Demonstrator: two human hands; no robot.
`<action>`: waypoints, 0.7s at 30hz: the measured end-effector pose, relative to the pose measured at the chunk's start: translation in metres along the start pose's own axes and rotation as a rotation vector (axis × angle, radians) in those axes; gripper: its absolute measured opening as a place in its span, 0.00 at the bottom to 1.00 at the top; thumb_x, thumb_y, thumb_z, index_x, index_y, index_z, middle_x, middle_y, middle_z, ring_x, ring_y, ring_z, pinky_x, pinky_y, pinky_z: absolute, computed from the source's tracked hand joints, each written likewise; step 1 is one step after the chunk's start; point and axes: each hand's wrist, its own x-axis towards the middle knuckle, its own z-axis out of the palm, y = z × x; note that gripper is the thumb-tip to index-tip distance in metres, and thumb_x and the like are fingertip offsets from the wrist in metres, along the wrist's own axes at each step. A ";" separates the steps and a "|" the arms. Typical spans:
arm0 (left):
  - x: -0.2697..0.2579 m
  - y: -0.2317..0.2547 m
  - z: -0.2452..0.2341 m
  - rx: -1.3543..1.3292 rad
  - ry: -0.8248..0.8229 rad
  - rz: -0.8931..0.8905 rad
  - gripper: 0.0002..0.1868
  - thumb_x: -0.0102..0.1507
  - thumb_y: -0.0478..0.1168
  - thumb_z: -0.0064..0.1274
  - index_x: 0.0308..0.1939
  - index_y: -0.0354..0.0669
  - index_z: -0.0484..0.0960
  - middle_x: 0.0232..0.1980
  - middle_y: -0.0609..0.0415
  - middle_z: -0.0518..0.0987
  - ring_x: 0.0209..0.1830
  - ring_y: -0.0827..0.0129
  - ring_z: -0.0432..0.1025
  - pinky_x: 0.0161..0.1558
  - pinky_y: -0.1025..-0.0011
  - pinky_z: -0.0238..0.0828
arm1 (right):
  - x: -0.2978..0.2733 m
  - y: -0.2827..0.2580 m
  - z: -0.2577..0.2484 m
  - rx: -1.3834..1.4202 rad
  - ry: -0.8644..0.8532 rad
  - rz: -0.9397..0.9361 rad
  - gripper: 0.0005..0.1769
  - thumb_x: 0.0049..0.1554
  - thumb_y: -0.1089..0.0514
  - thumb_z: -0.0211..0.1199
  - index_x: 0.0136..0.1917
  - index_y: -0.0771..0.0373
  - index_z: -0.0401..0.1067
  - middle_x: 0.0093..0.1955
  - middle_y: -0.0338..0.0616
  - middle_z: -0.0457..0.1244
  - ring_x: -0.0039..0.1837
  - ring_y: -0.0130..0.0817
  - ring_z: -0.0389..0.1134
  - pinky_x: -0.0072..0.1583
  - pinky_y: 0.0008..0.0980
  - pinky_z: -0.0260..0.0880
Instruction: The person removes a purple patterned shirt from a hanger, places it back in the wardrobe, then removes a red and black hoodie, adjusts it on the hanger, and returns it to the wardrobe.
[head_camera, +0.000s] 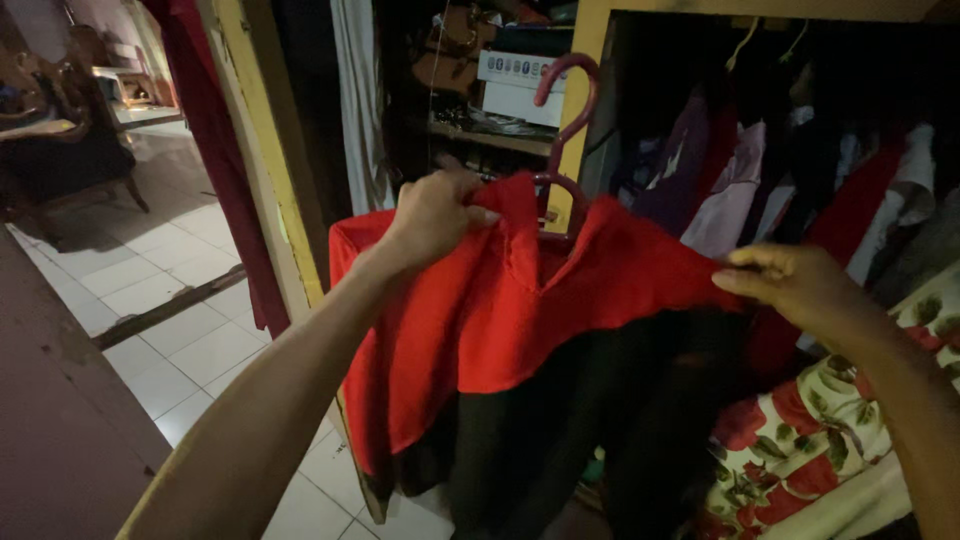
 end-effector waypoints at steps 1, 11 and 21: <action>0.000 0.000 -0.002 0.001 0.012 0.005 0.18 0.60 0.51 0.62 0.44 0.41 0.83 0.44 0.44 0.83 0.46 0.49 0.76 0.51 0.52 0.67 | -0.001 0.003 0.000 -0.038 -0.033 0.071 0.42 0.54 0.43 0.70 0.74 0.67 0.64 0.59 0.58 0.70 0.57 0.45 0.74 0.61 0.46 0.70; -0.010 0.011 -0.020 -0.156 -0.018 -0.164 0.16 0.61 0.48 0.60 0.51 0.47 0.84 0.45 0.50 0.84 0.46 0.59 0.78 0.56 0.58 0.69 | 0.001 0.032 0.013 -0.028 0.114 0.057 0.29 0.61 0.53 0.62 0.73 0.65 0.68 0.58 0.54 0.71 0.51 0.40 0.72 0.58 0.41 0.71; -0.027 0.006 -0.042 -0.329 -0.010 -0.253 0.18 0.61 0.44 0.61 0.52 0.40 0.85 0.46 0.48 0.86 0.45 0.63 0.80 0.50 0.63 0.75 | -0.008 0.014 0.002 -0.014 0.038 0.022 0.37 0.54 0.53 0.68 0.76 0.57 0.65 0.66 0.56 0.66 0.63 0.46 0.68 0.61 0.47 0.70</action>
